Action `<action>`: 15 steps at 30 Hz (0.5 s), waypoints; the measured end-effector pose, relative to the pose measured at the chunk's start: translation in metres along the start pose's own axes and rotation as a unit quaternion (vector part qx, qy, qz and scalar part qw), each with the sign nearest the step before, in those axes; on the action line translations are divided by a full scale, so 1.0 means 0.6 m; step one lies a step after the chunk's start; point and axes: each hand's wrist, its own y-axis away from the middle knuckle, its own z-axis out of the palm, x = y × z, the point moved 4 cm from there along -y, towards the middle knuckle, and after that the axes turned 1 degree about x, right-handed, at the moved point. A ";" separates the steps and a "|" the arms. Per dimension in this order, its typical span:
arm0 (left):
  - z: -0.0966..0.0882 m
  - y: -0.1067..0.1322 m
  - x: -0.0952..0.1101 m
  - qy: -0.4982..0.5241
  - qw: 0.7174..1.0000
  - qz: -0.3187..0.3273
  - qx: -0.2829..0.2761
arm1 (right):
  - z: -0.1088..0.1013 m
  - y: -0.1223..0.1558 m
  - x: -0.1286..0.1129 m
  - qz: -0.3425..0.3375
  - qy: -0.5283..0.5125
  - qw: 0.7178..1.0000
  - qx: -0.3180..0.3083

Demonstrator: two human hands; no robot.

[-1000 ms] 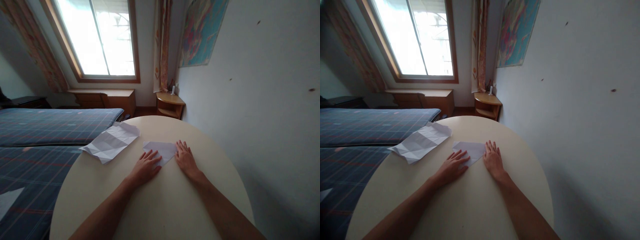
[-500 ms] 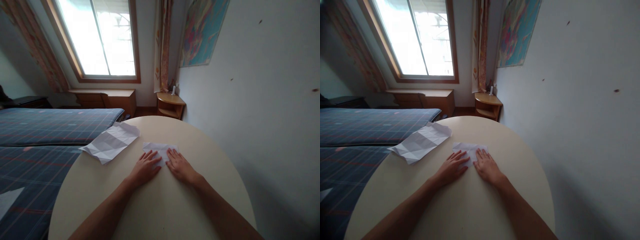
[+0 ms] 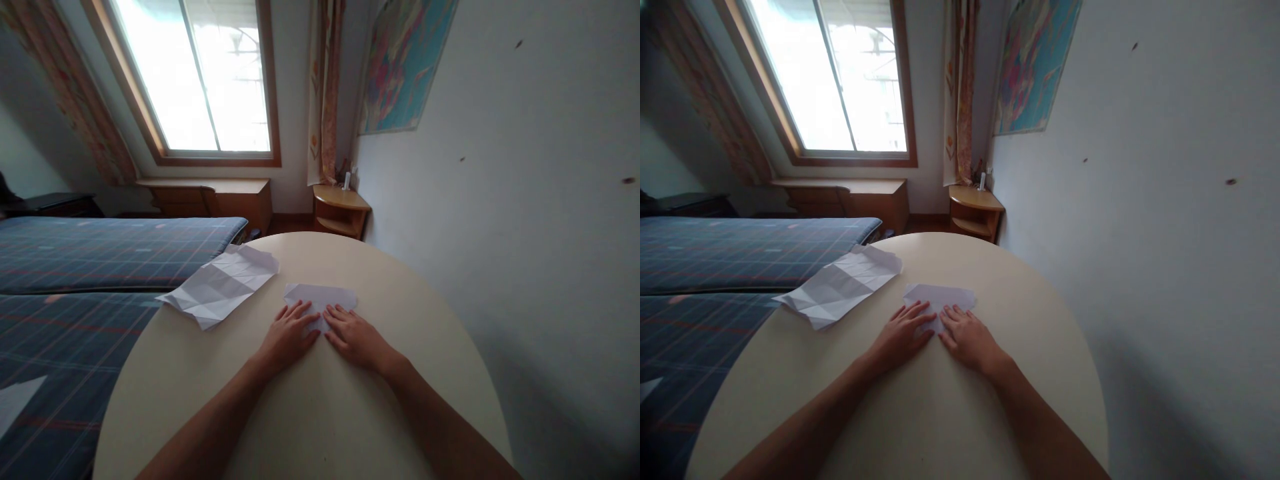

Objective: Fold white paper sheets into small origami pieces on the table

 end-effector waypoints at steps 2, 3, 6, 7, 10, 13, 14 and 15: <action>0.001 0.000 -0.001 0.004 1.000 -0.011 0.010 | -0.004 -0.002 0.008 0.044 0.009 0.999 0.026; 0.001 -0.001 -0.002 0.005 1.000 -0.012 0.011 | -0.006 -0.004 0.011 0.066 0.013 0.997 0.042; 0.001 -0.001 -0.004 0.006 1.000 0.001 0.006 | -0.006 -0.008 0.016 0.103 0.026 0.991 0.081; 0.001 -0.001 -0.005 0.005 1.000 0.005 0.005 | -0.005 -0.010 0.014 0.105 0.031 0.990 0.087; 0.001 -0.002 -0.009 0.007 1.000 0.013 0.008 | -0.002 -0.011 0.008 0.107 0.041 0.989 0.089; 0.001 -0.003 -0.010 0.013 1.000 0.017 0.018 | 0.001 -0.008 -0.001 0.110 0.040 0.990 0.079; 0.001 -0.003 -0.010 0.013 1.000 0.018 0.019 | 0.002 -0.007 -0.004 0.112 0.039 0.990 0.073; 0.001 -0.003 -0.009 0.012 1.000 0.019 0.019 | 0.004 -0.007 -0.006 0.115 0.037 0.990 0.067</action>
